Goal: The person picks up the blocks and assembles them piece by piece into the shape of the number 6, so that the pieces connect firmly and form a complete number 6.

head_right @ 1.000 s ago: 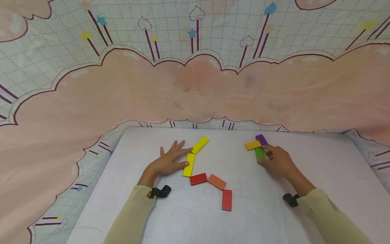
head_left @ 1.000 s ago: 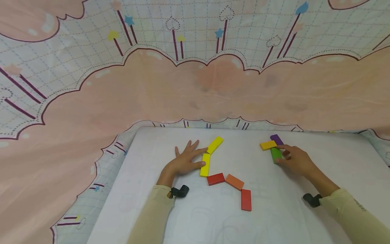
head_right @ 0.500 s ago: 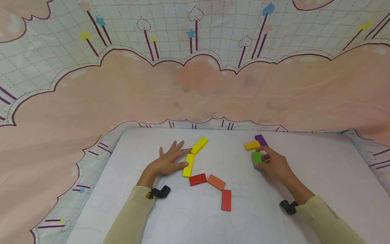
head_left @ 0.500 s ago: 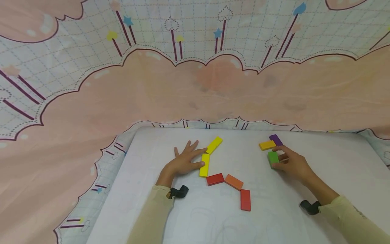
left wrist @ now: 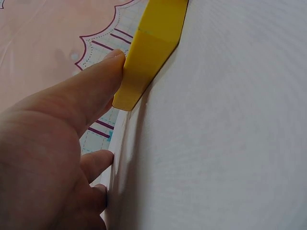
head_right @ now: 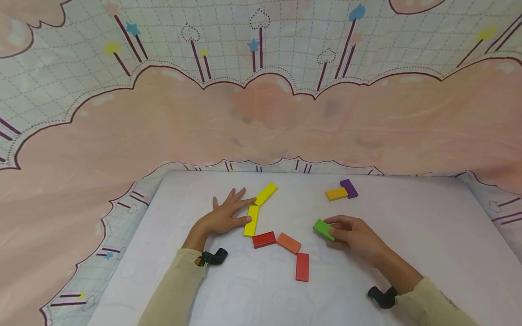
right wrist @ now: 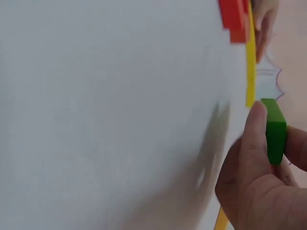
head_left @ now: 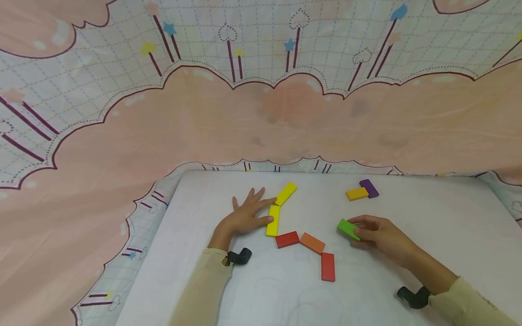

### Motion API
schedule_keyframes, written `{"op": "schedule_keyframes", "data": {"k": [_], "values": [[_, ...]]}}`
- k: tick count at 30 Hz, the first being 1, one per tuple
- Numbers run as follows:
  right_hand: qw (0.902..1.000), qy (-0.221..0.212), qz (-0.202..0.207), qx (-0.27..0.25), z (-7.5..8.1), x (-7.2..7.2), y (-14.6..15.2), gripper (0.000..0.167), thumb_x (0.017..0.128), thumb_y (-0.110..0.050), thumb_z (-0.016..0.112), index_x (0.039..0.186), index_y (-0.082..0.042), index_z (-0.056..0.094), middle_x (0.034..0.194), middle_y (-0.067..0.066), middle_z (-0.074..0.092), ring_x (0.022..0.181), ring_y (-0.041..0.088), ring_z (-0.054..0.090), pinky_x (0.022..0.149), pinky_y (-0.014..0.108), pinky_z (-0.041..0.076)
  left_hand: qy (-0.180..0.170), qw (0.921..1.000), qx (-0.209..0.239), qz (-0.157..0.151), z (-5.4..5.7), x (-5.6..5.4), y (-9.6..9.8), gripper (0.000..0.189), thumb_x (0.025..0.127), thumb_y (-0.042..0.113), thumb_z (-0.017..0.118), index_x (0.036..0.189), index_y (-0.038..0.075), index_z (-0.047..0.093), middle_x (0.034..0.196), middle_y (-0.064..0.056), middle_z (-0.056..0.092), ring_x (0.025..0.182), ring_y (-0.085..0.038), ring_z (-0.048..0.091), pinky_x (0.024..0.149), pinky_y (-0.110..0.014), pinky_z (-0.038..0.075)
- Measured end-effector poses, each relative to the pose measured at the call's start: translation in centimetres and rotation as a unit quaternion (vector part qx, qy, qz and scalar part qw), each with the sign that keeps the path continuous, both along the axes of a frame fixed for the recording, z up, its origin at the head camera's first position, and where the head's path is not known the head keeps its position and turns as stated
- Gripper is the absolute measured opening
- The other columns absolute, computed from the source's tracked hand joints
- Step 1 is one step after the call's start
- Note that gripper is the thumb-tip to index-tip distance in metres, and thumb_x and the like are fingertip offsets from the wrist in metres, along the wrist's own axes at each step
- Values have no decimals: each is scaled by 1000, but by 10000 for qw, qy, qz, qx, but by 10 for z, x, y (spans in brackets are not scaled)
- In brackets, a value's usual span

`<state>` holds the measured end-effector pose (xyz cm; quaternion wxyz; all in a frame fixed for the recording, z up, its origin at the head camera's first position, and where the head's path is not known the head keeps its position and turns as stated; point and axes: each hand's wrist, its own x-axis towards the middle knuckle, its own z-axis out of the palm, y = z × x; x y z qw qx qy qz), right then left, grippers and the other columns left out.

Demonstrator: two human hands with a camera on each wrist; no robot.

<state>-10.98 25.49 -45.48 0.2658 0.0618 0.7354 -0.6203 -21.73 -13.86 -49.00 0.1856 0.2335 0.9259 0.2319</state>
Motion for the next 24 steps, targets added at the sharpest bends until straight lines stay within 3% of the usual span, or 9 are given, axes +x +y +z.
{"op": "schedule_keyframes", "data": {"k": [6,13,18,24], "values": [[9985,-401,-94,-354,2,13,-12,49,102,-21,63,147,-4,53,158,23,31,121,24,56,94,33,59,10,10000,30,-7,0,0,0,62,98,53,60,156,44,39,174,1,7,161,-30,-10,113,-77,-19],[9977,-222,491,-421,1,25,-26,55,94,-18,75,144,-4,57,150,18,50,121,20,60,96,31,58,23,10000,-50,-6,-1,0,0,63,98,54,59,156,44,38,174,2,6,161,-30,-10,113,-76,-19],[9976,-119,622,-272,2,33,-37,54,90,-16,78,141,-6,60,147,16,57,121,20,64,97,34,58,-15,10000,-33,-40,-2,-1,-2,64,98,55,59,157,45,36,174,2,4,161,-29,-11,113,-76,-19],[9969,191,569,502,4,39,-50,54,83,-25,85,132,-10,67,135,9,66,115,21,64,93,30,58,-34,10000,-21,-55,-1,0,-2,64,98,54,59,157,44,36,174,2,5,161,-29,-11,113,-76,-20]]}}
